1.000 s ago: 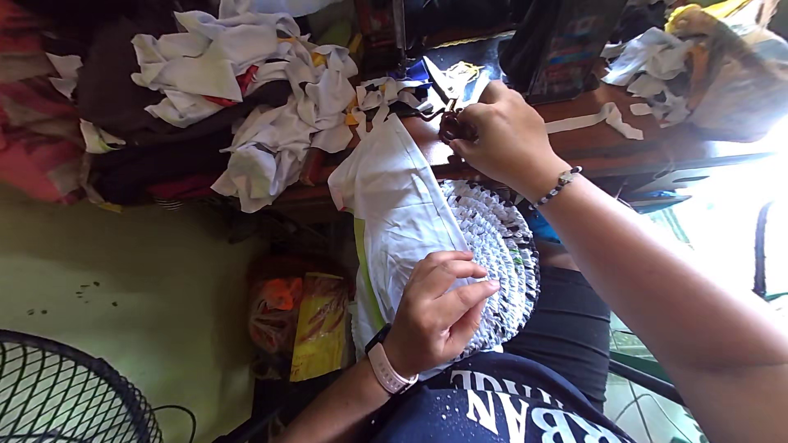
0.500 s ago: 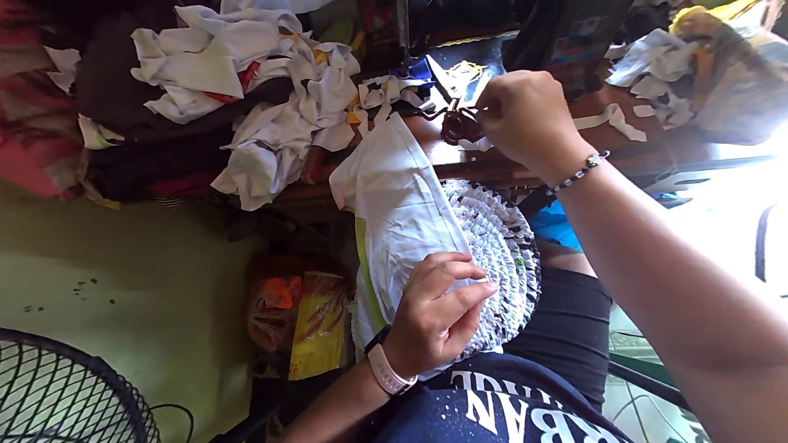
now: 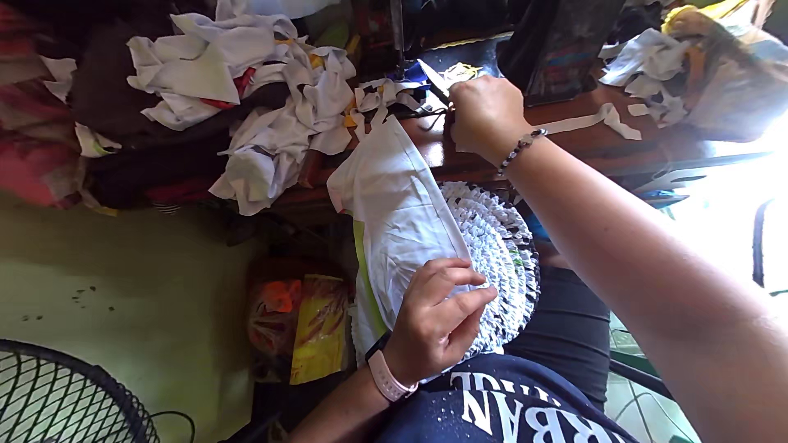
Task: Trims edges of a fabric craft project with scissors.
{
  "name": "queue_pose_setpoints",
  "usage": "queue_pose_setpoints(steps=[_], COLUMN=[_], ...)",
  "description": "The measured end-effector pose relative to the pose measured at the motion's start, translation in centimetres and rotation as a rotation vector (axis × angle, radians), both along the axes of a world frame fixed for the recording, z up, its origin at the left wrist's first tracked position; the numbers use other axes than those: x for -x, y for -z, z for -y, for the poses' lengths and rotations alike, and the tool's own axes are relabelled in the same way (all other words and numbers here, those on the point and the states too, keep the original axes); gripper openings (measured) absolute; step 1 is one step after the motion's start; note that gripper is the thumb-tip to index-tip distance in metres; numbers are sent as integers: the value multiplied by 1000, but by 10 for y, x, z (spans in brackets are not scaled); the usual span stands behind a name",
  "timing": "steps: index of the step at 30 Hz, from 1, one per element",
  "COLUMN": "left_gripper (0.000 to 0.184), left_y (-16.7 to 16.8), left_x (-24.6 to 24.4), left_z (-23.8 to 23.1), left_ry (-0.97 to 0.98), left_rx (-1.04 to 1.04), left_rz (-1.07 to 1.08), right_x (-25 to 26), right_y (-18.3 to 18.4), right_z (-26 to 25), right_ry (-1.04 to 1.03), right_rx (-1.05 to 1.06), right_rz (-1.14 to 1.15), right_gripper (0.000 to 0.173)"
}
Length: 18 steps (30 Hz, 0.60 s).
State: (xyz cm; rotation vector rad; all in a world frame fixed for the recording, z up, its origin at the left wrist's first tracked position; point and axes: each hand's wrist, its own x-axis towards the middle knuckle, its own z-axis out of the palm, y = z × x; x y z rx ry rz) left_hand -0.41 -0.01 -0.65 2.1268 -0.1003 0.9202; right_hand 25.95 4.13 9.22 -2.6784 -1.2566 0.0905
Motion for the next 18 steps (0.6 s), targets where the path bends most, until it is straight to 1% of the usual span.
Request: queue_pose_setpoints(steps=[5,13,18], left_gripper=[16,16,16], left_y=[1,1,1], left_x=[1,2,1], left_z=[0,0,0], left_ry=[4,1,2], left_rx=[6,4,-4], left_rz=[-5,-9,-3], right_x=[-3,-3,-6], right_y=[0,-4,-7], right_z=[-3,-6,-7], right_ry=[2,-8,-9], right_rx=[14,31,43], right_rz=[2,32,12], right_gripper=[12,12,22])
